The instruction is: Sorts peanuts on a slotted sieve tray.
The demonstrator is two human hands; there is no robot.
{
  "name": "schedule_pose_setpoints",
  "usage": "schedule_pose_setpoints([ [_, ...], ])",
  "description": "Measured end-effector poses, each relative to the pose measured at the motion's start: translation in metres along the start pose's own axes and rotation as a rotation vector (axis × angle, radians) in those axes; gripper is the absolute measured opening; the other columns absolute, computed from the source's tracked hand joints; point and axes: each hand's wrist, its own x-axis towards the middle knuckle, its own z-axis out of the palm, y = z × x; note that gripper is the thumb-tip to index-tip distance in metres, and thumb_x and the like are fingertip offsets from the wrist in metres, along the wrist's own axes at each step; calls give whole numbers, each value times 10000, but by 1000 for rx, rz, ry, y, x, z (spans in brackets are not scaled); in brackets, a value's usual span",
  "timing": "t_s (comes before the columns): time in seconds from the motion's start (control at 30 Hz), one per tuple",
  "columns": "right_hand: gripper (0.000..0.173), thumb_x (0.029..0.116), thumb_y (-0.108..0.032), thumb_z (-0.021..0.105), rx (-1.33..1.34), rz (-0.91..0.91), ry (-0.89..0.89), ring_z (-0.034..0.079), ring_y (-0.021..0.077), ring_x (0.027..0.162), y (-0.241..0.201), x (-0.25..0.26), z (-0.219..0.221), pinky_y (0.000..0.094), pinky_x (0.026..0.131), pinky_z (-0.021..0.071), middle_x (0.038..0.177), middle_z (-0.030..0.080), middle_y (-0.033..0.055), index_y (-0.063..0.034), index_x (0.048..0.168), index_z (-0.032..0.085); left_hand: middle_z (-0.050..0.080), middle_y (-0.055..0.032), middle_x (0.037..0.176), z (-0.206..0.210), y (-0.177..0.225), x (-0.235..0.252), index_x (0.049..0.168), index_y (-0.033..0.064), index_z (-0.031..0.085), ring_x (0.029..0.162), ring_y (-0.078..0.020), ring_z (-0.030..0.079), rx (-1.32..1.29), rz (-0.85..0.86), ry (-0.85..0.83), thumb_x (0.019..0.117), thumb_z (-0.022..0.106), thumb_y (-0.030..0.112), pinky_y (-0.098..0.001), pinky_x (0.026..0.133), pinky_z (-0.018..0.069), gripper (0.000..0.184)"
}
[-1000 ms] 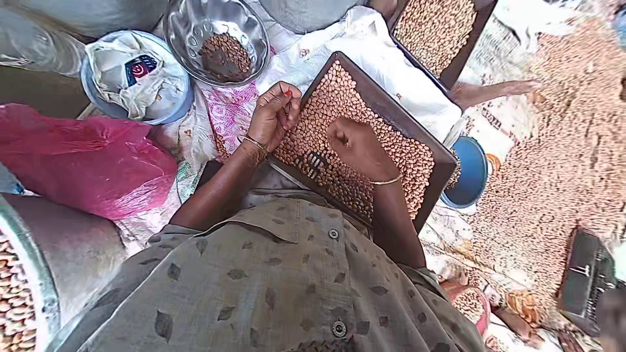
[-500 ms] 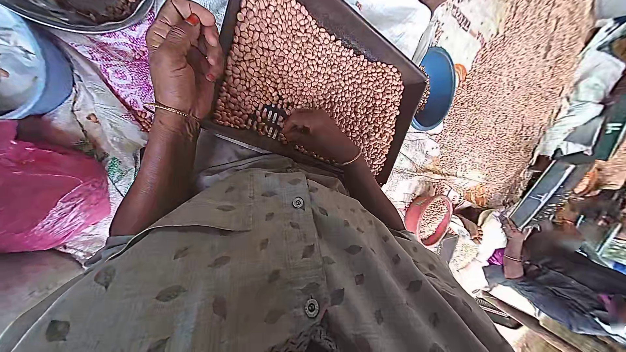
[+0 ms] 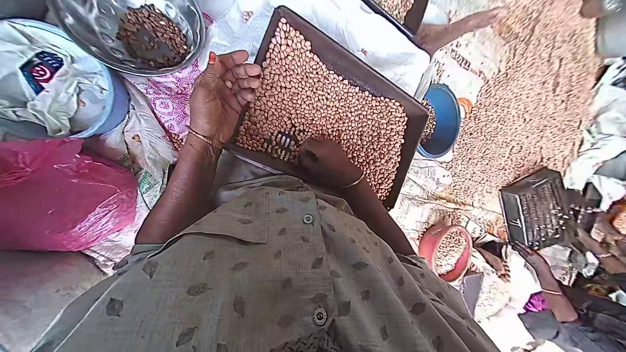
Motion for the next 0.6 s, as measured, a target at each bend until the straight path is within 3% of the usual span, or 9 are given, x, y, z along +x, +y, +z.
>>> schedule_pose_setpoints([
  [0.07, 123, 906, -73, 627, 63, 125, -36, 699, 304, 749, 1, 9, -11, 511, 671, 570, 838, 701, 159, 19, 952, 694, 728, -68, 1123, -1, 1, 1, 1313, 56, 545, 924, -129, 713, -50, -34, 25, 1130, 67, 320, -244, 789, 578, 577],
  [0.17, 91, 898, -38, 599, 65, 90, 102, 641, 242, 647, -7, 32, -25, 417, 595, 538, 757, 655, 131, 8, 926, 673, 721, -89, 1139, 2, 1, 3, 1312, 43, 546, 947, -146, 716, -87, -52, 79, 1133, 66, 329, -254, 805, 581, 587],
  [0.27, 168, 960, 4, 595, 180, -106, 329, 700, 187, 770, -37, 67, -37, 310, 725, 602, 928, 714, 170, 78, 1073, 696, 717, -85, 1151, 6, 0, 1, 1293, 48, 552, 948, -147, 717, -63, -35, 95, 1131, 52, 326, -261, 814, 580, 595],
  [0.33, 234, 984, 9, 588, 325, -206, 452, 722, 183, 851, -57, 90, -38, 307, 789, 624, 1030, 713, 214, 137, 1164, 661, 719, -71, 1121, 6, 1, -1, 1255, 62, 555, 915, -131, 714, -52, -28, 99, 1128, 33, 344, -250, 785, 580, 607],
  [0.4, 179, 974, 20, 583, 390, -239, 556, 712, 177, 805, -63, 108, -28, 305, 732, 618, 966, 713, 207, 136, 1072, 679, 720, -32, 1000, 5, 3, -4, 1165, 88, 589, 795, -91, 686, -66, -25, 144, 1129, 47, 355, -213, 693, 562, 606],
  [0.47, 118, 959, -25, 636, 354, -225, 459, 704, 185, 804, -53, 115, -10, 330, 722, 603, 925, 715, 161, 74, 977, 698, 690, 8, 853, 0, 6, -6, 1061, 103, 622, 658, -53, 623, -127, -29, 228, 1138, 103, 326, -170, 577, 506, 570],
  [0.5, 119, 946, -68, 673, 286, -223, 314, 715, 231, 969, -45, 114, 0, 390, 871, 595, 1017, 730, 152, 34, 985, 720, 658, 22, 813, -4, 9, -8, 1036, 106, 618, 610, -38, 578, -163, -34, 266, 1141, 127, 304, -154, 535, 465, 540],
  [0.53, 148, 920, -109, 704, 186, -229, 165, 649, 288, 1185, -38, 110, 10, 459, 1040, 497, 1149, 723, 147, -10, 1022, 746, 632, 30, 793, -9, 11, -9, 1020, 107, 608, 576, -27, 544, -198, -35, 302, 1141, 150, 272, -141, 507, 439, 502],
  [0.6, 220, 903, -199, 722, -25, -223, 9, 460, 350, 1416, -20, 101, 23, 563, 1179, 301, 1322, 669, 96, -121, 1103, 769, 614, 28, 777, -16, 17, -9, 969, 115, 579, 554, -21, 526, -254, -29, 382, 1138, 188, 223, -134, 488, 424, 440],
])
